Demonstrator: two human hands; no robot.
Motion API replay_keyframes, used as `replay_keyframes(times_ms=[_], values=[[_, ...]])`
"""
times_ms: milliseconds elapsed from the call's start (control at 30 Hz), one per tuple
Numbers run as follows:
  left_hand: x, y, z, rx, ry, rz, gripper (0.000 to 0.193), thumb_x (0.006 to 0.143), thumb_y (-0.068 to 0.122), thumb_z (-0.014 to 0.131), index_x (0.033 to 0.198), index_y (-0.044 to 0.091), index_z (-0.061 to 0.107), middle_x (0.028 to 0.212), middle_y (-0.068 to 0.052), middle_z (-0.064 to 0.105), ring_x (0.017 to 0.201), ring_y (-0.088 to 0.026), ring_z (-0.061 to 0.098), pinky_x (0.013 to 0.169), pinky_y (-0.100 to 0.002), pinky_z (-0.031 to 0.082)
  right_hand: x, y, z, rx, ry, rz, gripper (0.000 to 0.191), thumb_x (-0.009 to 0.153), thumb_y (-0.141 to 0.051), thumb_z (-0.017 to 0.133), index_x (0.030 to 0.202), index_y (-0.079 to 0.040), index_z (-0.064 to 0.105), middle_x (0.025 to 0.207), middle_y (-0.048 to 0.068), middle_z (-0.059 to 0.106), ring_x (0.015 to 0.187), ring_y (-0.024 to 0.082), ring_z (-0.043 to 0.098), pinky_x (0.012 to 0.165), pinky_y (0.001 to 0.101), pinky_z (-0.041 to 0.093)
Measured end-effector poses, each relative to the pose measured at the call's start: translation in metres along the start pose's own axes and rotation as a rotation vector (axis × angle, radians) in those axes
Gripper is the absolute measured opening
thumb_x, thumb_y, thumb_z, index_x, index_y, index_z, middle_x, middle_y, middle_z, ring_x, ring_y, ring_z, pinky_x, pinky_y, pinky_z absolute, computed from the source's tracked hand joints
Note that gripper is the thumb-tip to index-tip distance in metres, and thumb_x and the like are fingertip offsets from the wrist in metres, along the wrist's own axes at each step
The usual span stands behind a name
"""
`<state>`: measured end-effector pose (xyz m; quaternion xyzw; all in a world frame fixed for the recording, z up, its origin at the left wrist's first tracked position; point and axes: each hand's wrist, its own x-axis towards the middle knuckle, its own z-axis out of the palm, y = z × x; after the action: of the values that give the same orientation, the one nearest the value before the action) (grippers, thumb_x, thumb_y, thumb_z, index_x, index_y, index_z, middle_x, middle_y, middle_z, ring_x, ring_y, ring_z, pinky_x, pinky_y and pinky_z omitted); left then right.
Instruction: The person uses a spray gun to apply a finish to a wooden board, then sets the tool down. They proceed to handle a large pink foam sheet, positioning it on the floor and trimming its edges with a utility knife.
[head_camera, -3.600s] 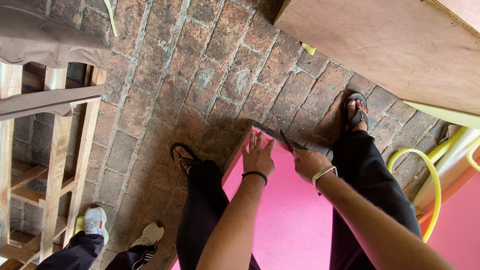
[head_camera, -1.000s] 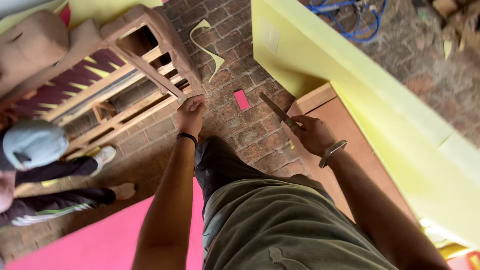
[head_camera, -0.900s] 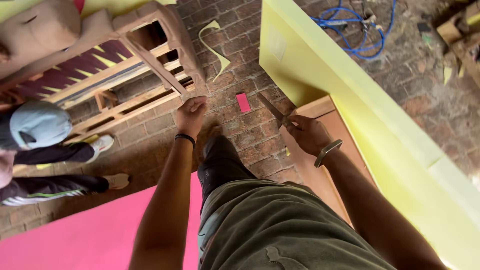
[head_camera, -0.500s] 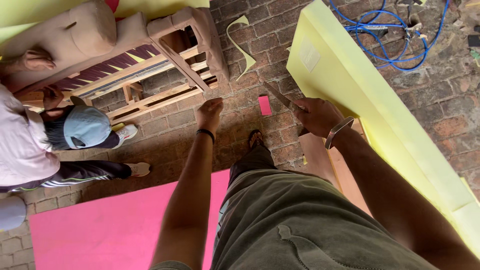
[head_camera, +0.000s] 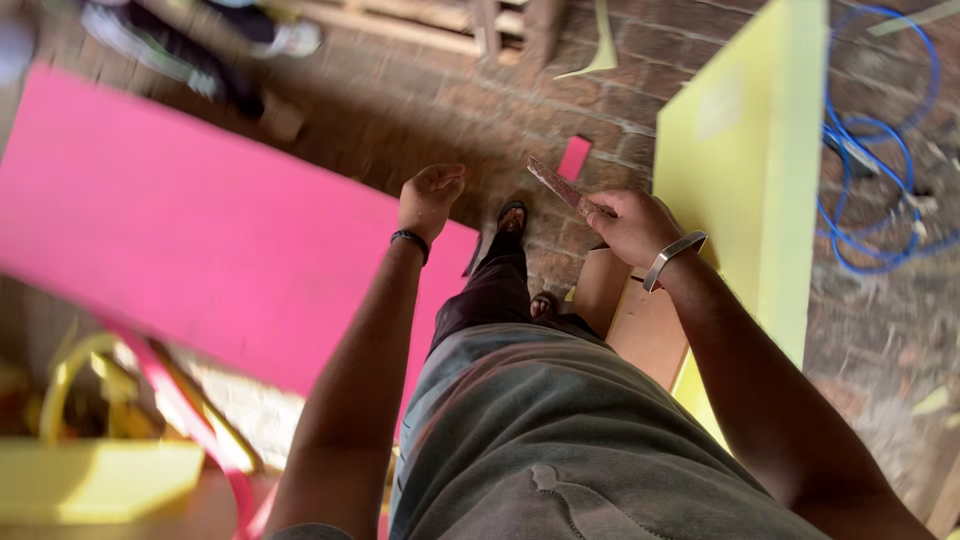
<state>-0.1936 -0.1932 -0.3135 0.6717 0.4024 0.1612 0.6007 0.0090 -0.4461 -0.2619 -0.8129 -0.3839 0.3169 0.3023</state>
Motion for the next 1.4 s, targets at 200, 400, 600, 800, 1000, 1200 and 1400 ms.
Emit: replay_keyframes(times_ms=[200,400,600,800,1000,1200,1400], values=[[-0.137,-0.053,-0.119,-0.038,0.402,-0.291,0.03,0.09,0.017,0.072,0.119,0.008,0.076,0.113,-0.007,0.078,0.108,-0.016,0.071,0.094,-0.032,0.056,0.016,-0.076,0.059,-0.154,-0.312,-0.061,0.027,0.097,-0.026,0.067,0.12,-0.015,0.074,0.085,0.01,0.074,0.075,0.021,0.069,0.072,0.0393,0.053],[-0.251,-0.077,-0.203,-0.195,0.743,-0.499,0.033,0.091,0.02,0.072,0.123,0.01,0.074,0.116,-0.007,0.076,0.109,-0.019,0.07,0.09,-0.035,0.057,0.025,-0.194,0.144,-0.326,-0.515,-0.106,0.027,0.098,-0.03,0.067,0.123,-0.021,0.074,0.077,0.009,0.073,0.064,0.019,0.065,0.065,0.04,0.051],[-0.377,-0.121,-0.266,-0.246,0.941,-0.478,0.035,0.091,0.019,0.073,0.124,0.008,0.073,0.119,-0.008,0.076,0.113,-0.019,0.071,0.096,-0.032,0.056,-0.001,-0.295,0.27,-0.297,-0.696,-0.378,0.033,0.095,-0.029,0.07,0.126,-0.018,0.074,0.092,0.007,0.078,0.071,0.014,0.068,0.068,0.0335,0.055],[-0.512,-0.192,-0.323,-0.371,1.193,-0.482,0.033,0.091,0.015,0.074,0.122,0.005,0.075,0.112,-0.007,0.078,0.103,-0.016,0.071,0.091,-0.031,0.055,-0.081,-0.377,0.408,-0.463,-0.826,-0.368,0.05,0.096,-0.032,0.067,0.143,-0.017,0.06,0.103,0.012,0.079,0.076,0.021,0.071,0.072,0.0396,0.06],[-0.601,-0.27,-0.415,-0.68,1.258,-0.401,0.029,0.089,0.011,0.074,0.117,0.002,0.074,0.106,-0.007,0.077,0.095,-0.013,0.07,0.081,-0.029,0.054,-0.161,-0.437,0.522,-0.399,-0.76,-0.591,0.045,0.1,-0.035,0.07,0.137,-0.01,0.065,0.11,0.015,0.073,0.086,0.01,0.062,0.073,0.0343,0.055],[-0.666,-0.314,-0.513,-0.695,1.205,-0.444,0.026,0.092,0.009,0.072,0.116,0.001,0.074,0.103,-0.005,0.076,0.093,-0.013,0.069,0.082,-0.026,0.055,-0.224,-0.519,0.606,-0.435,-0.729,-0.263,0.04,0.102,-0.03,0.06,0.141,-0.02,0.065,0.08,0.007,0.068,0.057,0.014,0.056,0.057,0.0352,0.051],[-0.658,-0.335,-0.607,-0.739,1.153,-0.334,0.025,0.092,0.01,0.07,0.116,0.004,0.074,0.103,-0.002,0.077,0.094,-0.009,0.069,0.082,-0.024,0.054,-0.216,-0.583,0.661,-0.408,-0.655,-0.286,0.04,0.101,-0.026,0.062,0.14,-0.019,0.063,0.067,0.001,0.061,0.055,0.01,0.055,0.055,0.0302,0.051]])
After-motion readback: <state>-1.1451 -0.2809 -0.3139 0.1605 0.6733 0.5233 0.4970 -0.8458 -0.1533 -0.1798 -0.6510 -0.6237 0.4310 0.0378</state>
